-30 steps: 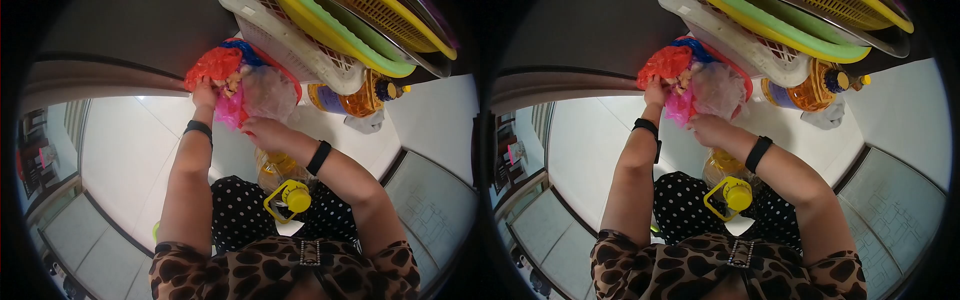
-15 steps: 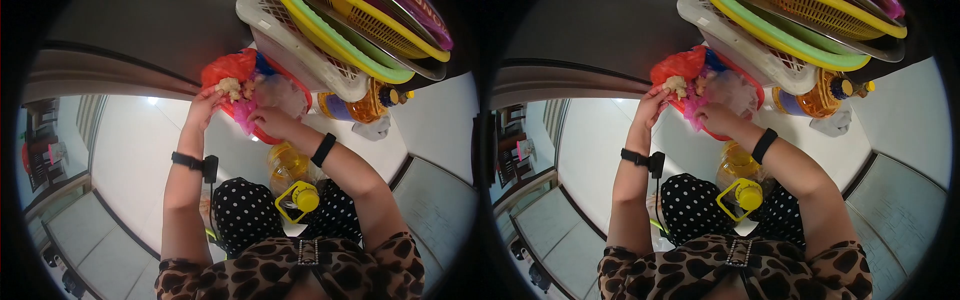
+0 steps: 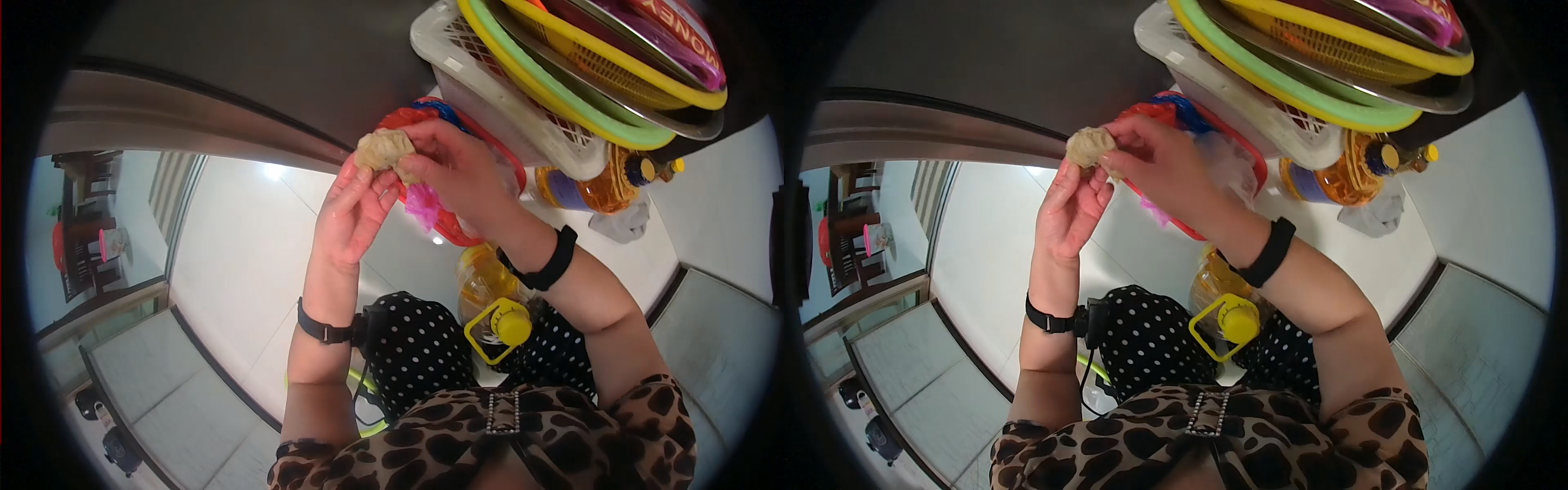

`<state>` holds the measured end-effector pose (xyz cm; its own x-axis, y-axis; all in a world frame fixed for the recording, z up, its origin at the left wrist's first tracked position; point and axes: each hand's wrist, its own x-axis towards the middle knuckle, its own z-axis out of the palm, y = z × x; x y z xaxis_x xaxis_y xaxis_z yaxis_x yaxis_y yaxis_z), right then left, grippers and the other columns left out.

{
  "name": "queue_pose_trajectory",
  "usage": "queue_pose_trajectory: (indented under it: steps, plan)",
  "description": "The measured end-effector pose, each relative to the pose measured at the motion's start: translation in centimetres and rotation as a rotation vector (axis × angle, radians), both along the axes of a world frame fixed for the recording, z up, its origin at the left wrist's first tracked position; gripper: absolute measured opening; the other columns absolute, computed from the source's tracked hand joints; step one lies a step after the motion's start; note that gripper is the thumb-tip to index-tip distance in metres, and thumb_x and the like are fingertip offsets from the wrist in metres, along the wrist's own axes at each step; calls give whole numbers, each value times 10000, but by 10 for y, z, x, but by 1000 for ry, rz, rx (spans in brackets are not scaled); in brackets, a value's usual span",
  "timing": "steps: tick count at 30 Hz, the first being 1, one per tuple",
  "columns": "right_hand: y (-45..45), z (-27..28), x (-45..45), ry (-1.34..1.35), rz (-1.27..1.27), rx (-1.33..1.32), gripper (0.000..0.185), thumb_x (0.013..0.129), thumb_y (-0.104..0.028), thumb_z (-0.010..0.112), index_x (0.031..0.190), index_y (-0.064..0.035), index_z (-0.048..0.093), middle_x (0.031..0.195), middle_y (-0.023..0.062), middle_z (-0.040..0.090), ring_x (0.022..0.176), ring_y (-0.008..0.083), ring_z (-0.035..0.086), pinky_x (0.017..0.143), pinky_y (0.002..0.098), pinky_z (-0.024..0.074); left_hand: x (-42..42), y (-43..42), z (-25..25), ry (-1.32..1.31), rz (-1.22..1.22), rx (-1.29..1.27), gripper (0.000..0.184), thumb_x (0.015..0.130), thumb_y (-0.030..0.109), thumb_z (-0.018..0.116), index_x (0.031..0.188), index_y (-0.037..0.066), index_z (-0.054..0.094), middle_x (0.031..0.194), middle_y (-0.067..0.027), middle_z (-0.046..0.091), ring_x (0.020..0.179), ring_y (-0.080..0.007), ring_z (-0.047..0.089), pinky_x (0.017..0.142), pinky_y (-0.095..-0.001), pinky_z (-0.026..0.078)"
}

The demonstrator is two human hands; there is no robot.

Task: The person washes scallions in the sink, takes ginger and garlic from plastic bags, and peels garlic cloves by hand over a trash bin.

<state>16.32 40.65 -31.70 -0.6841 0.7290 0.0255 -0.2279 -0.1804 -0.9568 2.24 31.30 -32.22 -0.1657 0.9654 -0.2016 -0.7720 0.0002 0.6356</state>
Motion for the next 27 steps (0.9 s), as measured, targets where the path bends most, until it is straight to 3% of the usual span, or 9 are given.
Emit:
queue_pose_trajectory:
  steps: [5, 9, 12, 14, 15, 17, 21, 23, 27]
  plan:
    - [43, -13, 32, -155, 71, 221, 275, 846, -201, 586, 1047, -14, 598, 937, 91, 643, 852, 161, 600, 765, 259, 463, 17, 5, -7, -200, 235, 9, 357, 938, 224, 430, 1233, 23, 410, 1179, -124, 493, 1120, -282, 474, 994, -475, 377]
    - [61, -36, 64, -585, 93, 476, 232, 860, -163, 559, 1043, -38, 627, 884, 58, 631, 814, 141, 579, 756, 248, 457, 4, 9, -16, -283, 358, 68, 361, 923, 237, 455, 1195, 3, 419, 1165, -159, 482, 1112, -318, 473, 995, -487, 376]
    - [56, -83, 71, -401, 293, 1355, 239, 816, -192, 574, 1002, -55, 640, 891, 121, 626, 856, 238, 603, 781, 304, 472, 4, 13, -24, -259, 347, -32, 323, 898, 211, 475, 1152, 13, 449, 1136, -152, 501, 1060, -305, 505, 931, -476, 426]
    - [37, -107, 74, -1009, 758, 1144, 239, 779, -227, 582, 970, -93, 638, 915, 133, 625, 883, 298, 596, 776, 374, 479, 11, 16, -30, -272, 241, -134, 291, 866, 186, 498, 1116, 39, 478, 1061, -141, 548, 980, -279, 550, 839, -420, 468]
    - [27, -127, 79, -1006, 759, 1139, 239, 779, -227, 582, 970, -93, 638, 915, 133, 625, 883, 298, 596, 776, 374, 479, 11, 15, -45, -271, 240, -139, 291, 866, 186, 498, 1116, 39, 478, 1061, -141, 548, 980, -279, 550, 839, -420, 468]
    - [17, -159, 93, -982, 489, 1035, 206, 776, -228, 584, 936, -109, 635, 907, 113, 631, 863, 284, 606, 735, 398, 485, 11, 17, -79, 112, 7, -555, 380, 833, 233, 567, 1152, 47, 482, 991, -123, 588, 898, -249, 585, 763, -358, 477]
    - [31, -144, 81, -1045, 366, 872, 200, 775, -205, 589, 936, -94, 633, 885, 112, 624, 849, 284, 604, 708, 392, 483, 66, 21, -74, 778, -379, -527, 515, 803, 313, 600, 1178, -16, 470, 1010, -154, 601, 948, -237, 591, 805, -325, 471]
    - [42, -118, 72, -779, 61, 838, 188, 777, -163, 593, 939, -76, 625, 865, 124, 612, 826, 280, 601, 700, 363, 479, 83, 21, -86, 1463, -478, -487, 544, 796, 323, 600, 1211, -3, 468, 1063, -191, 594, 990, -280, 582, 839, -350, 456]
    - [53, -75, 63, -553, -32, 797, 189, 778, -164, 572, 949, -105, 626, 836, 108, 609, 821, 287, 598, 684, 378, 486, 75, 42, -83, 1530, -392, -527, 426, 796, 342, 562, 1135, 86, 573, 1067, -194, 598, 964, -328, 586, 808, -365, 473]
